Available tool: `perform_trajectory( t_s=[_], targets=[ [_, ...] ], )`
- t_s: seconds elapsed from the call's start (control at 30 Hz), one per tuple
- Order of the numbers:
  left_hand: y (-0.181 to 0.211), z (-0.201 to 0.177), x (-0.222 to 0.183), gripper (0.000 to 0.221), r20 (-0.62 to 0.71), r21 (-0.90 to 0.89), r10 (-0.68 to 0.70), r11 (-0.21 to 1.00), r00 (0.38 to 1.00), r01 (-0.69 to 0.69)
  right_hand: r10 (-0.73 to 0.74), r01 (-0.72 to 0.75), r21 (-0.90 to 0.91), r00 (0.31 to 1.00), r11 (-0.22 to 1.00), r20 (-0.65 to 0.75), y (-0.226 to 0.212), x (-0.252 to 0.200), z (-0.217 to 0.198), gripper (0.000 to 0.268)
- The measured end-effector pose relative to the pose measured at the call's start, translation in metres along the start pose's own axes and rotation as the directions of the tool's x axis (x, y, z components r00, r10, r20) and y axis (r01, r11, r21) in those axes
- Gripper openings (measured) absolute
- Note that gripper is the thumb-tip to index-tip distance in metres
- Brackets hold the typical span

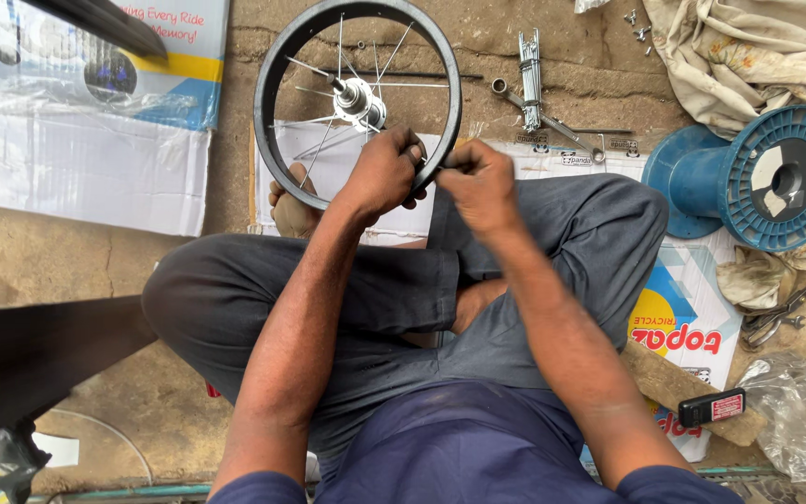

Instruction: The person assembles a bicycle wheel by inserting spokes into the hub and attaching them to the rim by hand.

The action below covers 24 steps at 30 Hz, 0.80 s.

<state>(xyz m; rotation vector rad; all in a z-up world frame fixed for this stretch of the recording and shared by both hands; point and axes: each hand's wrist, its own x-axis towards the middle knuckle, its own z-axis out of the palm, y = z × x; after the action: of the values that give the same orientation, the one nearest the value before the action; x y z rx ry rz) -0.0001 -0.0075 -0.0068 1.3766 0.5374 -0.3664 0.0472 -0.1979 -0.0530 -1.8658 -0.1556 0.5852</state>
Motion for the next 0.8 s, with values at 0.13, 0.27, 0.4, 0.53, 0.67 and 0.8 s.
perform_trajectory(
  t_s=[0.13, 0.27, 0.4, 0.53, 0.67, 0.8],
  targets=[
    [-0.004, -0.001, 0.0, 0.022, -0.002, 0.027, -0.014, 1.0, 1.0, 0.014, -0.152, 0.117, -0.839, 0.988, 0.531, 0.042, 0.024, 0.075, -0.109, 0.024],
    [0.002, 0.0, 0.002, 0.02, -0.016, -0.006, -0.007, 1.0, 1.0, 0.007, -0.164, 0.299, -0.947, 0.946, 0.115, 0.278, 0.026, 0.146, -0.214, 0.022],
    [0.003, -0.001, 0.003, 0.02, -0.015, -0.051, -0.033, 0.998, 0.999, 0.032, 0.085, -0.219, -0.531, 0.96, 0.819, -0.265, 0.04, 0.186, -0.27, 0.028],
    [0.005, 0.001, 0.006, 0.023, 0.04, 0.017, -0.051, 0.999, 0.998, 0.05, -0.069, -0.113, -0.385, 0.9, 0.916, -0.43, 0.081, 0.223, -0.286, 0.025],
    [0.011, 0.006, 0.01, 0.024, 0.03, 0.057, -0.059, 0.997, 0.998, 0.057, -0.566, 0.224, -0.818, 0.812, 0.529, -0.143, 0.108, 0.246, -0.291, 0.022],
    [0.012, 0.01, 0.016, 0.022, 0.01, 0.037, -0.069, 0.997, 0.998, 0.069, -0.616, 0.28, -0.891, 0.788, 0.357, 0.001, 0.122, 0.254, -0.288, 0.019]
  ],
)
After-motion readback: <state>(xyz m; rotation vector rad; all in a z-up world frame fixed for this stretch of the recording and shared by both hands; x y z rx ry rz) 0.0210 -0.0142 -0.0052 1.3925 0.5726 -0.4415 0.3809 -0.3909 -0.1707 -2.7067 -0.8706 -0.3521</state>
